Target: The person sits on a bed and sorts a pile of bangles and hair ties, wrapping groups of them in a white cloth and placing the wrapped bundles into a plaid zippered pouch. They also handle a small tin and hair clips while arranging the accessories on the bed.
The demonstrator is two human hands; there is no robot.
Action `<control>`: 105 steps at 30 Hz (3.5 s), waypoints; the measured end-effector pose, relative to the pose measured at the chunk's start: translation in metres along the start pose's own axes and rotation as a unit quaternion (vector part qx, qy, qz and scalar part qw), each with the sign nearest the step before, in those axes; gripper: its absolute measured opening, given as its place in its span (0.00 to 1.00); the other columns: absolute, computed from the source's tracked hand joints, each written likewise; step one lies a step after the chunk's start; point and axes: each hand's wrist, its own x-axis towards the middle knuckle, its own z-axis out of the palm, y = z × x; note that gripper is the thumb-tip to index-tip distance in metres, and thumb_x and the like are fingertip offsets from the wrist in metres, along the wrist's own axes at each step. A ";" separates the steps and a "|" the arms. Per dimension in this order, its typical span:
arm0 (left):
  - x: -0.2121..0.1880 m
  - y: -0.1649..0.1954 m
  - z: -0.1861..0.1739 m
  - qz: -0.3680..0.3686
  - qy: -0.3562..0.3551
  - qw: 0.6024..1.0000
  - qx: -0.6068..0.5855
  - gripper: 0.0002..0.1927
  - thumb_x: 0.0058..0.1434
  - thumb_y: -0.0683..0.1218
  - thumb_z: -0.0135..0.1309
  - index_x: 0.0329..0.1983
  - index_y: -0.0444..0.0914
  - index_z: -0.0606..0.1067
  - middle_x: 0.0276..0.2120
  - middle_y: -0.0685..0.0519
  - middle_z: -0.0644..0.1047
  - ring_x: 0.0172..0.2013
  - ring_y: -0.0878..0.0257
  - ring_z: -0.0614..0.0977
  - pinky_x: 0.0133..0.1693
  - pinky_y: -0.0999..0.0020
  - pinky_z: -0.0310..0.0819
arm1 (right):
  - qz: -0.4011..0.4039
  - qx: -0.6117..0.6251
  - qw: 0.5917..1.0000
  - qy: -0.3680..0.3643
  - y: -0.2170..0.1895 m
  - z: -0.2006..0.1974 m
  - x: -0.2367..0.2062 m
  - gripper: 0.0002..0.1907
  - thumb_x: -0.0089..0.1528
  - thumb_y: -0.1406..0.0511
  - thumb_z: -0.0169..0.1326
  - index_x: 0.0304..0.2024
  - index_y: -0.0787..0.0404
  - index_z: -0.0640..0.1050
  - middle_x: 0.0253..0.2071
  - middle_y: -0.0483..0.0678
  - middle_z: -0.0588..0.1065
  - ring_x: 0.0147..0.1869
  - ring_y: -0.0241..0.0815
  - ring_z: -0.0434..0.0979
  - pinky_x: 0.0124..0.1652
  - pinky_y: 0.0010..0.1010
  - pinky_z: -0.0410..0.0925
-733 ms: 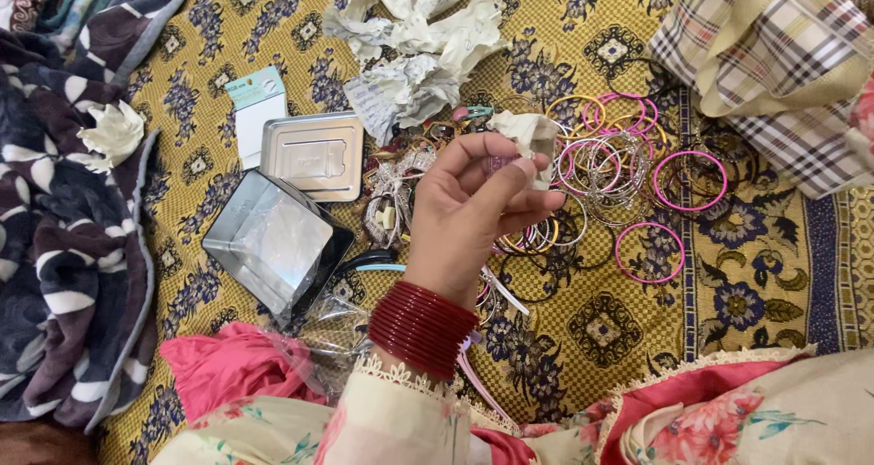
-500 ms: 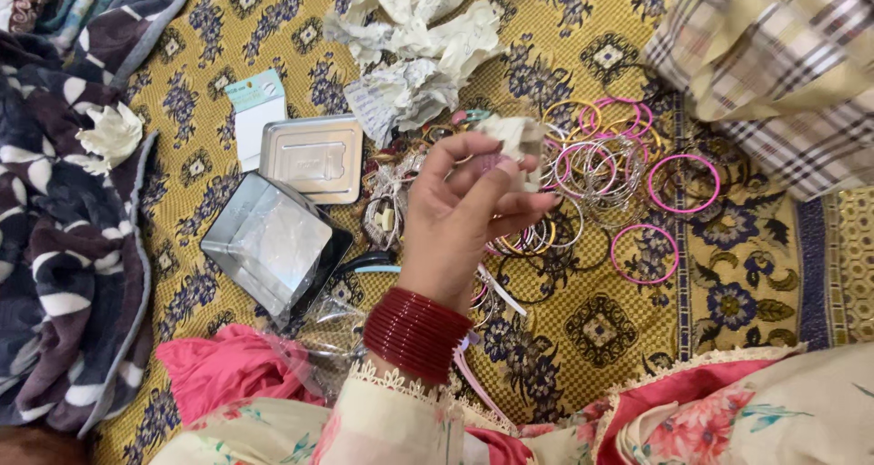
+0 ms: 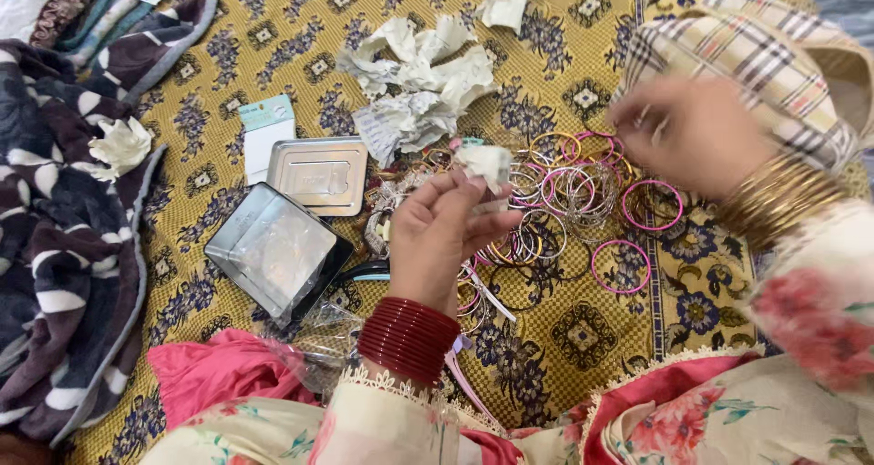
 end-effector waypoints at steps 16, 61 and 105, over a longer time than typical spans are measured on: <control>-0.044 -0.003 -0.018 -0.038 0.015 0.996 -0.073 0.11 0.60 0.38 0.59 0.45 0.31 0.74 0.37 0.47 0.82 0.37 0.57 0.88 0.42 0.64 0.86 | 0.267 -0.006 0.962 -0.053 -0.021 0.072 -0.069 0.13 0.55 0.54 0.64 0.35 0.53 0.87 0.31 0.49 0.84 0.36 0.46 0.85 0.45 0.38 0.76; -0.072 0.055 0.023 0.014 -0.170 0.984 0.043 0.11 0.63 0.47 0.59 0.39 0.32 0.80 0.37 0.51 0.83 0.35 0.65 0.84 0.43 0.62 0.85 | -0.016 0.184 0.968 0.172 -0.164 -0.086 -0.055 0.11 0.71 0.63 0.58 0.42 0.65 0.83 0.30 0.40 0.78 0.31 0.23 0.71 0.29 0.17 0.63; -0.067 0.076 0.015 -0.004 -0.180 0.979 -0.097 0.16 0.65 0.51 0.58 0.51 0.37 0.76 0.45 0.53 0.79 0.45 0.56 0.83 0.53 0.52 0.83 | -0.122 0.173 0.977 -0.008 -0.122 -0.115 -0.035 0.12 0.59 0.70 0.64 0.45 0.61 0.85 0.36 0.46 0.82 0.38 0.30 0.78 0.38 0.22 0.72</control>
